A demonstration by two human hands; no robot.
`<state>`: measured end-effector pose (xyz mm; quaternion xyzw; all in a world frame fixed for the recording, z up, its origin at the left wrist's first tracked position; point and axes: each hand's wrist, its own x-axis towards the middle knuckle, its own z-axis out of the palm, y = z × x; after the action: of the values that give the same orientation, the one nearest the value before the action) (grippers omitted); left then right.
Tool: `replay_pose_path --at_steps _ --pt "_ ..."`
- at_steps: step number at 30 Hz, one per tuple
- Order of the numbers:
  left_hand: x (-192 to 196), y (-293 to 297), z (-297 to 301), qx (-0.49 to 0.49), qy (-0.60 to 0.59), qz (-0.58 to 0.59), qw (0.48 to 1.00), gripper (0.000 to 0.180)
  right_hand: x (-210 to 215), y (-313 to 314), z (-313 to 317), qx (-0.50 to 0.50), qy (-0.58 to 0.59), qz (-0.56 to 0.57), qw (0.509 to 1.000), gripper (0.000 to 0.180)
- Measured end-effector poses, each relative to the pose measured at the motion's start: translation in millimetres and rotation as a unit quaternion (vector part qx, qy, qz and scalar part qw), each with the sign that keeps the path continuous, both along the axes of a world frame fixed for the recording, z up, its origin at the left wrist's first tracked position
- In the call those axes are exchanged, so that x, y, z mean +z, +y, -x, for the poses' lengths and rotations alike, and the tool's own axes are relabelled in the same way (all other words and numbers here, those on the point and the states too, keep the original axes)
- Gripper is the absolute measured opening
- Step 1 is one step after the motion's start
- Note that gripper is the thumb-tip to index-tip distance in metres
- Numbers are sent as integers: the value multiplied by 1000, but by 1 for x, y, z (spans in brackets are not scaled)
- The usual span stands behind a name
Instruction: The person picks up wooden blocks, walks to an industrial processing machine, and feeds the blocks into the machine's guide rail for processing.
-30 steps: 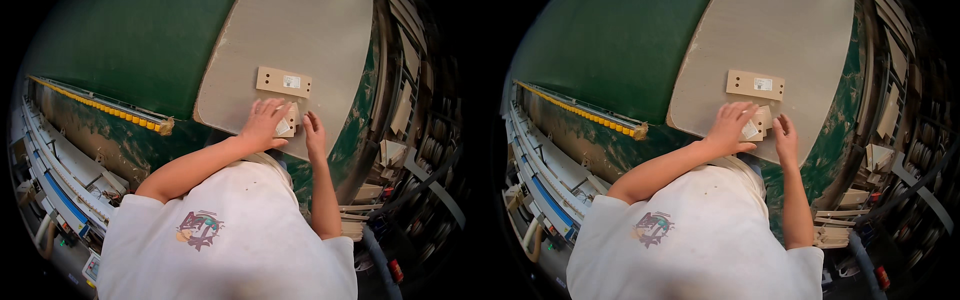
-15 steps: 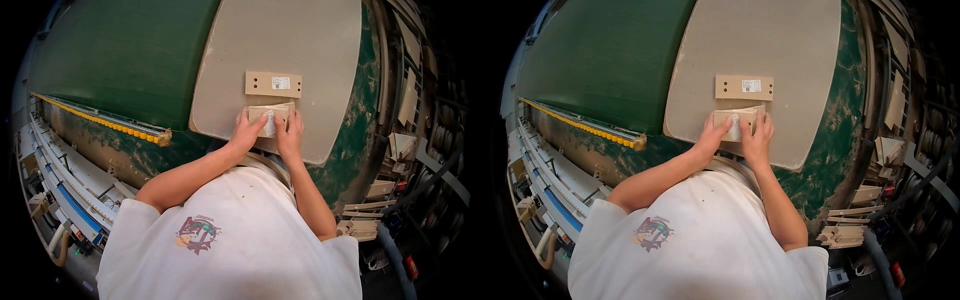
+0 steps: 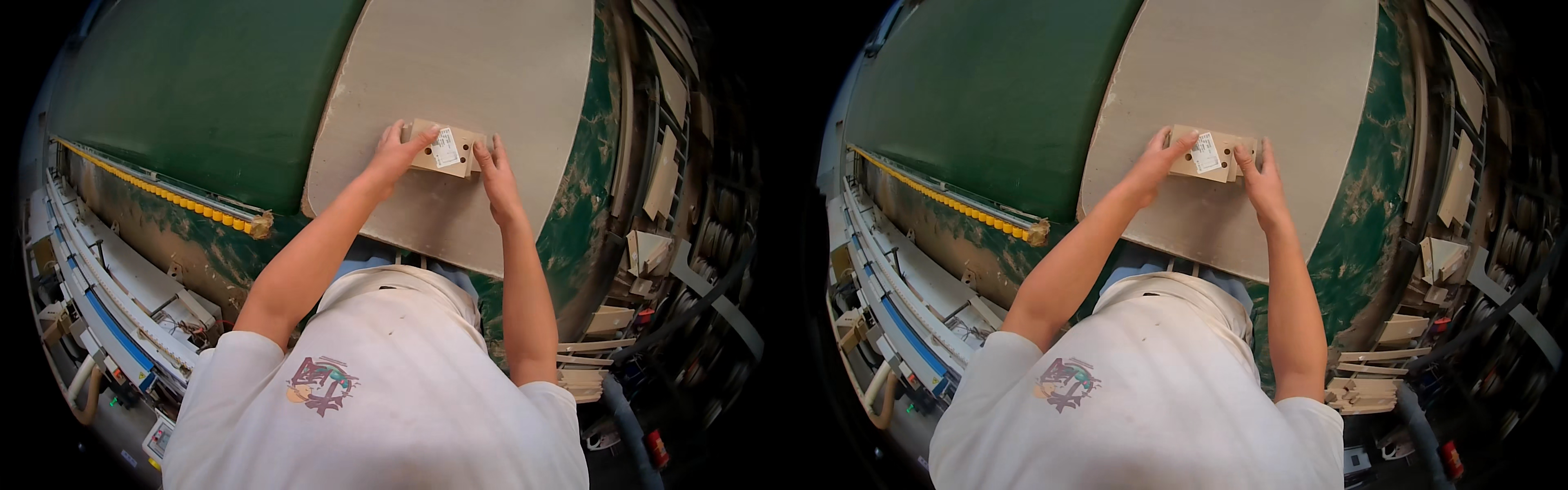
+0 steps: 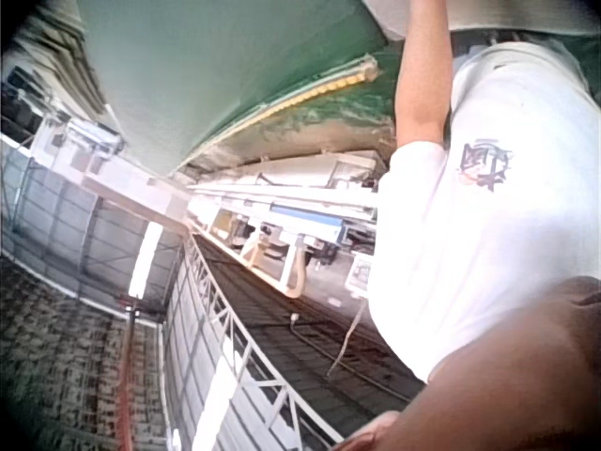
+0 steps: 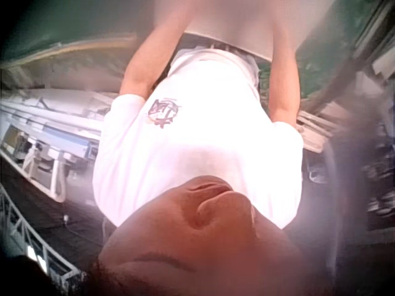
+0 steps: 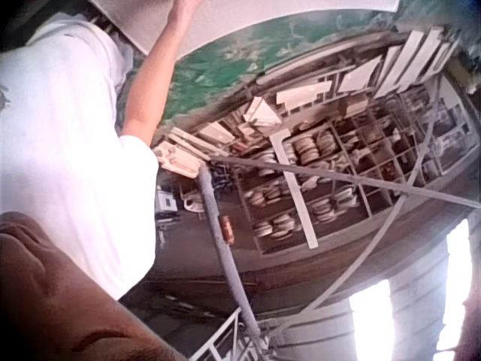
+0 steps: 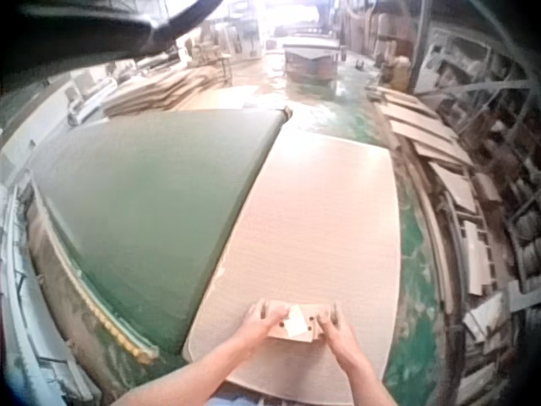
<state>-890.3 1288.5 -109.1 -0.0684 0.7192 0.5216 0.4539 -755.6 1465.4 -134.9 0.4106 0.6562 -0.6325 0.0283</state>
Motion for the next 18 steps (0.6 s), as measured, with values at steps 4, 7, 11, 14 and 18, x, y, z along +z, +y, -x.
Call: replay_pose_path --at_steps 4,7,11,14,18 --pt "-6 3 -9 19 26 -6 999 120 -13 -3 7 34 40 61 997 107" --pt "9 -9 -18 14 61 17 998 109 -5 -27 -1 80 22 -38 996 108" --pt "36 -80 -57 110 110 -118 981 93 53 -96 -18 136 84 -132 978 105" --pt "88 -145 -88 169 148 -150 963 84 97 -153 -28 214 146 -146 955 104" --pt "120 -253 -151 320 210 -140 913 83 120 -246 -37 357 204 -149 899 103"
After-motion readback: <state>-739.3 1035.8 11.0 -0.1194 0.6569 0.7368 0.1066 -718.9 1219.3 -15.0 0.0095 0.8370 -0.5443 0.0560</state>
